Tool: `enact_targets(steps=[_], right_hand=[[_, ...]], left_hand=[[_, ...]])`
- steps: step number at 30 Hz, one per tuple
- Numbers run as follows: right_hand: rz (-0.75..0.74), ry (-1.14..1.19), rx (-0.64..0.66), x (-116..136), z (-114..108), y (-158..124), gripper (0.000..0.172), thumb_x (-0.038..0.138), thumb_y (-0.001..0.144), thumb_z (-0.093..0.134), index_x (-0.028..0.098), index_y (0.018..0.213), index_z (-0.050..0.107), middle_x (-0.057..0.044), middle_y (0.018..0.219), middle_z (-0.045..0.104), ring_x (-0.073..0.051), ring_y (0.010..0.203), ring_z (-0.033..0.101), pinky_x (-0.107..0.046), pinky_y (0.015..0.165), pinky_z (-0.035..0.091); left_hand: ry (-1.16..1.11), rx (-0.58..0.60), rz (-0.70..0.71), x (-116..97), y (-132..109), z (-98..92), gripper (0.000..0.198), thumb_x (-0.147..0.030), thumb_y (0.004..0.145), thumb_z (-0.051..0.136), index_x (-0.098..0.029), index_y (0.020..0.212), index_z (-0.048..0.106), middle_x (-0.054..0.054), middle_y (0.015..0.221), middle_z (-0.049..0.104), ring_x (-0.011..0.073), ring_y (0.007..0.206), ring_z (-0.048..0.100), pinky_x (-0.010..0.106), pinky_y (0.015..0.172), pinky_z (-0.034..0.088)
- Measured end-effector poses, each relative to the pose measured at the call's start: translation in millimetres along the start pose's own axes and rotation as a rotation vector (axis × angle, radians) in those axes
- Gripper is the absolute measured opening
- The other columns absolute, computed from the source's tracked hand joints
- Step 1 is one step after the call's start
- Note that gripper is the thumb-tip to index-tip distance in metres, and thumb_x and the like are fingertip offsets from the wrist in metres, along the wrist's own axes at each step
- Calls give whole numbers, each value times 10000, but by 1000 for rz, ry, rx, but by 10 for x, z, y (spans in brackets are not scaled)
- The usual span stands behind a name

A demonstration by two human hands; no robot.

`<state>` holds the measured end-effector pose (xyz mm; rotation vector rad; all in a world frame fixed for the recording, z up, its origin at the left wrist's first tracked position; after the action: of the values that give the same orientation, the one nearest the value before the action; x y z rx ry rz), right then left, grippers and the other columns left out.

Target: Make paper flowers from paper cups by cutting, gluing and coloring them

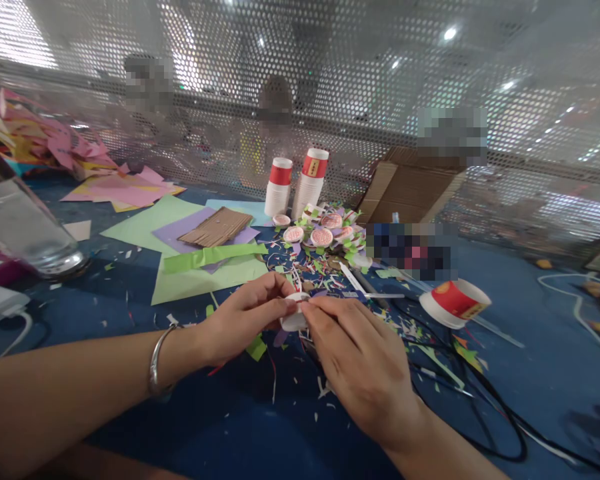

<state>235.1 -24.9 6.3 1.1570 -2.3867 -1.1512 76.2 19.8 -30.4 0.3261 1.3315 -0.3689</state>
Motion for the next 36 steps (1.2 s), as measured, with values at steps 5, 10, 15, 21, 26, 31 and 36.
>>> enact_targets(steps=[5, 10, 15, 21, 26, 31, 36], right_hand=[[-8, -17, 9, 3, 1, 1, 276, -40, 866, 694, 80, 1114, 706, -123, 1007, 740, -182, 958, 684, -324, 872, 578], [6, 25, -10, -13, 7, -22, 279, -52, 861, 692, 74, 1109, 717, -122, 1020, 734, -182, 961, 680, -322, 881, 562], [26, 76, -14, -6, -19, -38, 329, -75, 834, 704, 83, 1122, 717, -128, 1048, 724, -201, 981, 675, -355, 878, 563], [61, 72, -45, -15, -24, -5, 254, -19, 845, 727, 117, 1059, 710, -102, 987, 733, -203, 926, 676, -374, 851, 559], [94, 33, -101, -54, -32, 17, 292, 20, 830, 762, 105, 1099, 688, -129, 1032, 726, -207, 954, 688, -362, 885, 556], [159, 38, -134, -91, -59, 26, 233, 79, 839, 774, 115, 1046, 674, -115, 1004, 713, -189, 948, 682, -326, 911, 546], [265, 97, -47, -126, -15, -2, 136, 176, 900, 730, 151, 1019, 670, -59, 943, 715, -148, 874, 688, -258, 854, 543]], left_hand=[[3, 0, 0, -3, 5, -14, 228, -378, 880, 626, -190, 893, 498, -29, 748, 533, 79, 608, 488, 245, 550, 379], [-9, 46, 21, -44, 5, -18, 233, -261, 793, 697, -171, 894, 507, -18, 806, 561, 76, 689, 514, 244, 633, 408], [93, 115, 103, -56, -35, -18, 302, -272, 814, 739, -174, 937, 481, -20, 841, 547, 86, 738, 521, 246, 657, 436], [165, 114, 145, -51, -28, -26, 273, -268, 825, 727, -177, 931, 493, -21, 819, 552, 84, 706, 514, 245, 619, 408], [16, 44, 93, -68, 16, -57, 282, -185, 757, 728, -185, 871, 470, -44, 771, 559, 74, 673, 530, 249, 636, 413], [-120, -15, 43, -97, 29, -72, 291, -144, 724, 741, -181, 845, 478, -44, 777, 586, 73, 716, 552, 240, 706, 426], [-131, 2, 41, -88, 40, -72, 286, -124, 725, 749, -177, 838, 492, -41, 764, 601, 72, 709, 553, 233, 694, 411]])
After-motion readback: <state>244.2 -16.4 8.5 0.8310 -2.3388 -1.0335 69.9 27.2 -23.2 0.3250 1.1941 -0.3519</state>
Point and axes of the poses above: each hand's wrist, its own y-axis towards the middle knuckle, its own z-axis out of the palm, x = y × z, the point moved 3 cm from there along y, towards the middle knuckle
